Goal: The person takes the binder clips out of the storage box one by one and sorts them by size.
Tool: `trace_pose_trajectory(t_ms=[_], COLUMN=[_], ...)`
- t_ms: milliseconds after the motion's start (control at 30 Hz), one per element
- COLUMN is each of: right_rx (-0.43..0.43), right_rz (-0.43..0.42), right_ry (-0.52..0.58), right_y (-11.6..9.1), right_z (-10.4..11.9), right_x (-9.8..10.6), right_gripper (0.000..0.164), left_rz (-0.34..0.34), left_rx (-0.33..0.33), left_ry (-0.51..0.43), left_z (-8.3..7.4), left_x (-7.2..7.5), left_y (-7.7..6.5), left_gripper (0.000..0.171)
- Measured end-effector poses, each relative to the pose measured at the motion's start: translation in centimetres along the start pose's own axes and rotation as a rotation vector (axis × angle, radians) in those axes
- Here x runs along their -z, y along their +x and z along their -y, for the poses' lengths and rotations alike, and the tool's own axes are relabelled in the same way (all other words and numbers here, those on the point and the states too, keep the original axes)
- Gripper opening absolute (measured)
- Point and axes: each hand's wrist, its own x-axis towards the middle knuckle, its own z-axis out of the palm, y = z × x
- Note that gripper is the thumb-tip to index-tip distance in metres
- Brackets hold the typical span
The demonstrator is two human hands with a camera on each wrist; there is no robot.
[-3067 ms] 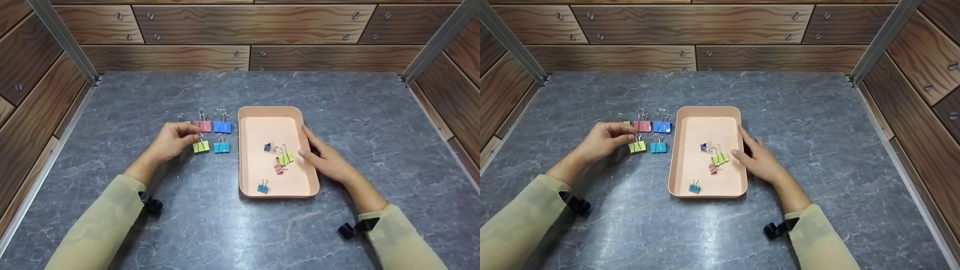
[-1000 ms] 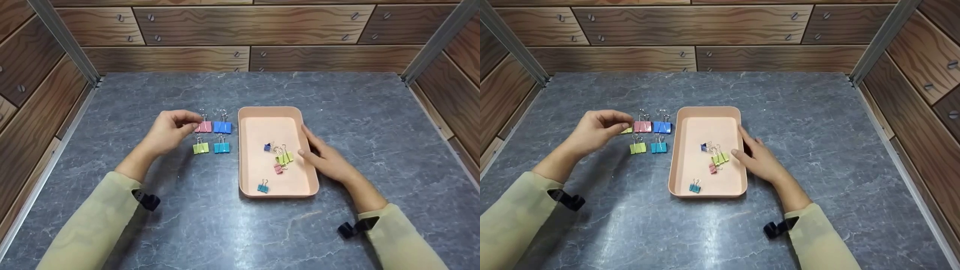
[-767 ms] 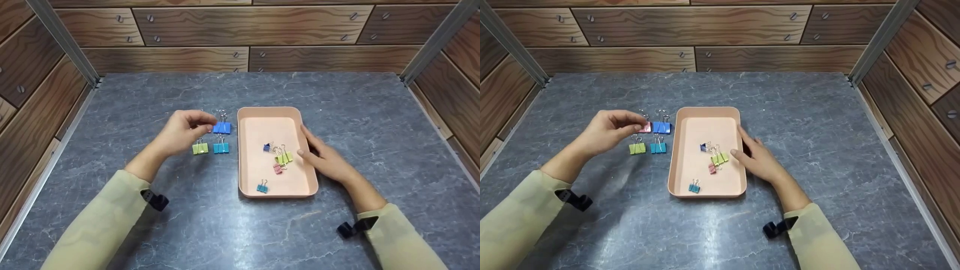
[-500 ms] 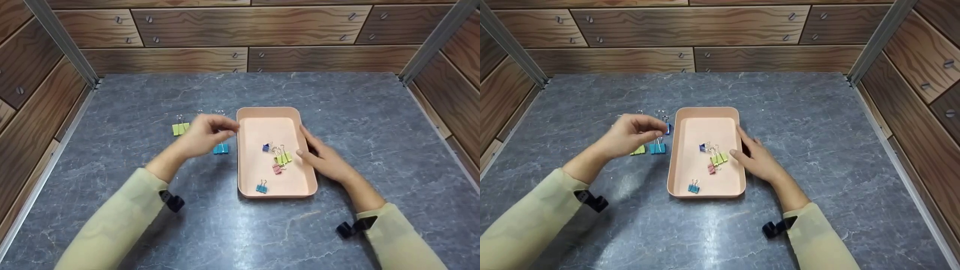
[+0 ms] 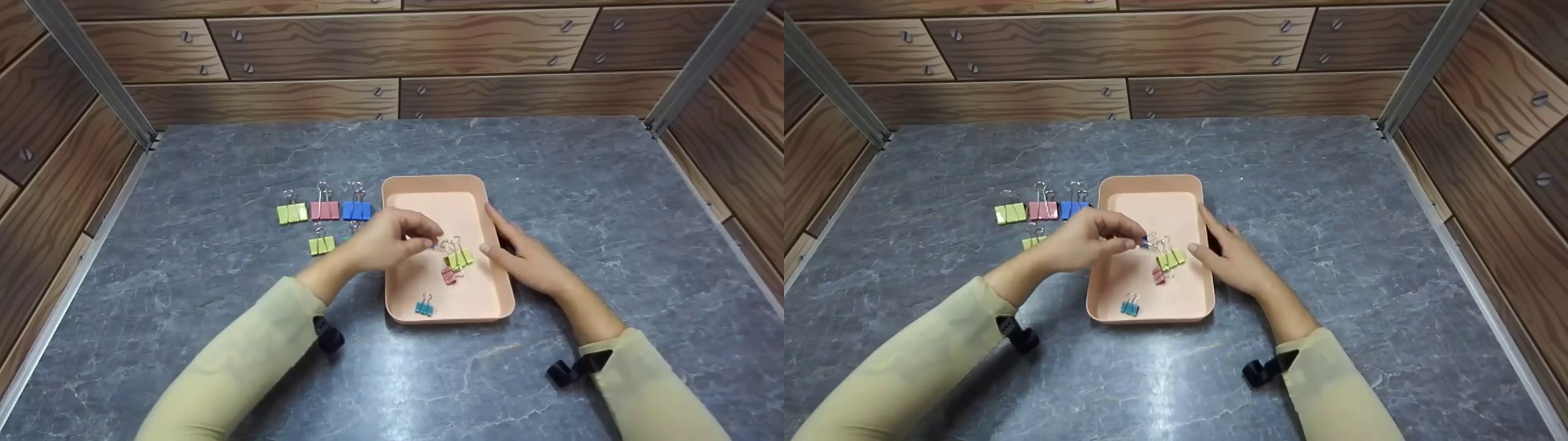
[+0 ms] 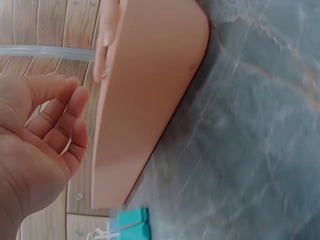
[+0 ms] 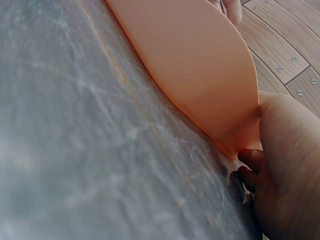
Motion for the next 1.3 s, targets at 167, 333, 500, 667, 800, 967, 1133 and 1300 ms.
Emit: trace_pose_trajectory(t_ms=[167, 333, 500, 667, 800, 967, 1133, 1300], right_rx=[-0.004, -0.014, -0.015, -0.01, -0.012, -0.012, -0.013, -0.009], right_rz=[0.0, 0.005, 0.007, 0.003, 0.003, 0.005, 0.005, -0.001], right_ry=[-0.005, 0.002, 0.009, 0.013, 0.005, 0.004, 0.004, 0.01], right_y=[0.0, 0.0, 0.0, 0.0, 0.0, 0.0, 0.1, 0.1], right_z=[0.0, 0.1, 0.1, 0.0, 0.0, 0.1, 0.1, 0.1], right_x=[0.0, 0.0, 0.0, 0.0, 0.0, 0.0, 0.0, -0.1], right_gripper=[0.078, 0.077, 0.077, 0.077, 0.077, 0.077, 0.077, 0.077], left_rz=[0.027, 0.037, 0.014, 0.003, 0.003, -0.008, 0.001, 0.031], left_rx=[0.049, 0.046, 0.042, 0.049, 0.053, 0.067, 0.08, 0.067], left_ry=[0.004, -0.013, -0.017, -0.023, -0.025, -0.034, -0.033, 0.011], left_z=[0.1, 0.6, 1.0, 1.0, 1.1, 1.2, 1.2, 1.1], left_x=[-1.0, -1.4, -1.5, -1.7, -1.9, -2.0, -2.1, -2.3], left_y=[0.5, 1.0, 1.4, 1.8, 2.1, 2.3, 2.6, 2.8], left_gripper=[0.024, 0.024, 0.025, 0.025, 0.025, 0.025, 0.025, 0.025])
